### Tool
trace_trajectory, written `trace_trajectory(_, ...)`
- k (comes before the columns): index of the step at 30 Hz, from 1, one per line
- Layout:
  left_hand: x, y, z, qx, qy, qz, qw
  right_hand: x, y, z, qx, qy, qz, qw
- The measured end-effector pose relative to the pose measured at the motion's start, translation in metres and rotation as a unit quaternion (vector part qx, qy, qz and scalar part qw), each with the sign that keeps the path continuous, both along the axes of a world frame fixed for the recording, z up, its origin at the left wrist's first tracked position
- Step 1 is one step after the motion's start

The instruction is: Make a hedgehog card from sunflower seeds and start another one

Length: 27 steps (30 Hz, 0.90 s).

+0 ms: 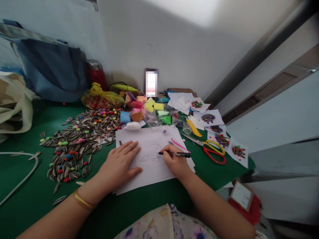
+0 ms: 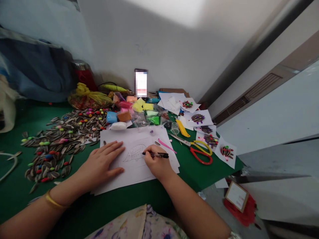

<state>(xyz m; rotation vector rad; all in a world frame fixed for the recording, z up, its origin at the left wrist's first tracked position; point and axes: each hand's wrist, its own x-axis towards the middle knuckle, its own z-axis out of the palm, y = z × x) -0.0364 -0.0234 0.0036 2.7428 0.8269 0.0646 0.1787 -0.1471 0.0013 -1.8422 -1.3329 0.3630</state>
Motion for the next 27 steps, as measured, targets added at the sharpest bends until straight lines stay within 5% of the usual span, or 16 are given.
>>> trace_trajectory(27,-0.0002,-0.0003,0.0004,0.0,-0.001,-0.001,1.0,0.0066,0.0,-0.0009,-0.015,-0.002,-0.032,0.999)
